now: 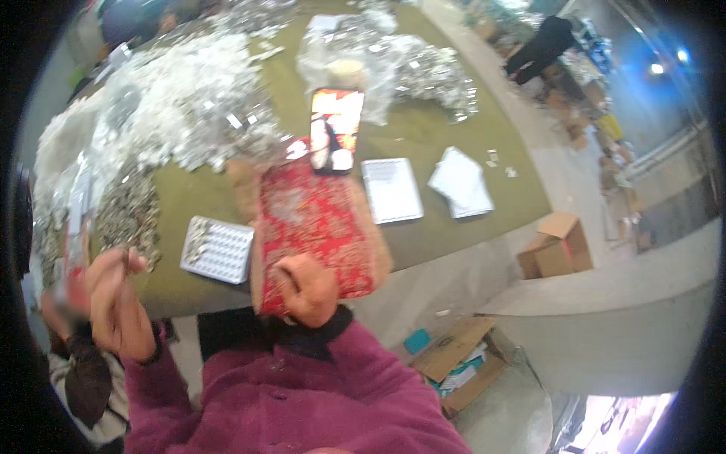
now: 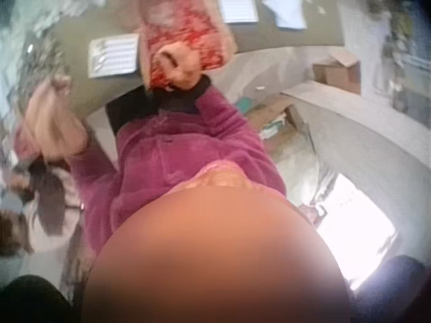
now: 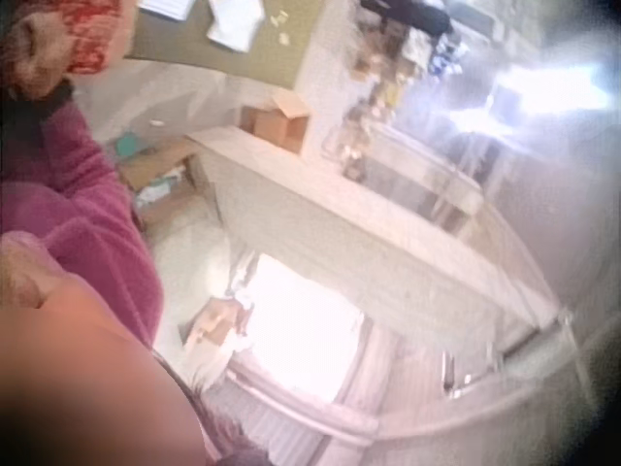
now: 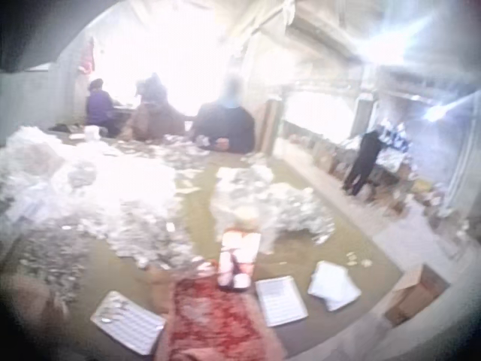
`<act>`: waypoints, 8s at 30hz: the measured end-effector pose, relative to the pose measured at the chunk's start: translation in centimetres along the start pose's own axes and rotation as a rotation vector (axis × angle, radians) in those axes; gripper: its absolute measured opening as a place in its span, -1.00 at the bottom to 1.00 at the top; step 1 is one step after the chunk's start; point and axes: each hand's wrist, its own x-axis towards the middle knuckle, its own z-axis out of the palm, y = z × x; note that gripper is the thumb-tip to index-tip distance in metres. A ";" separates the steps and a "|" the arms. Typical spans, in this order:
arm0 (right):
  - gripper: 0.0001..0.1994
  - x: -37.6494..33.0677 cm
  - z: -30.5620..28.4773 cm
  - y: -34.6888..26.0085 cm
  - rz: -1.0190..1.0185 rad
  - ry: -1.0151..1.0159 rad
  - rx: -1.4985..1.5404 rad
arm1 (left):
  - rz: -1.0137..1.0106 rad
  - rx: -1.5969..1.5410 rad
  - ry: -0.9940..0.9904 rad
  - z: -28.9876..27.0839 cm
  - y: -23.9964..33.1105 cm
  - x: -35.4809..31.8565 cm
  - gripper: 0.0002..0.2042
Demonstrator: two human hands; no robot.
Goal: The person repeatedly picks small metal keychain parts from a table, attaches them to a keyring, and places the assembled keychains into a white tray. The person uses a small flashlight to inspect the parts during assembly.
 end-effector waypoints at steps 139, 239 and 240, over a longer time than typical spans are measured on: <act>-0.84 -0.4 2.5 -3.8 0.124 -0.203 0.333 | -0.667 -0.272 -0.434 -1.8 -8.2 -8.9 -0.77; -0.83 -2.6 4.9 -7.6 0.102 -0.418 0.341 | -1.069 -1.043 -0.217 2.4 -1.9 -12.7 -0.75; -0.81 -2.6 4.9 -7.7 0.109 -0.410 0.352 | -0.974 -0.937 -0.227 2.3 -1.7 -12.6 -0.76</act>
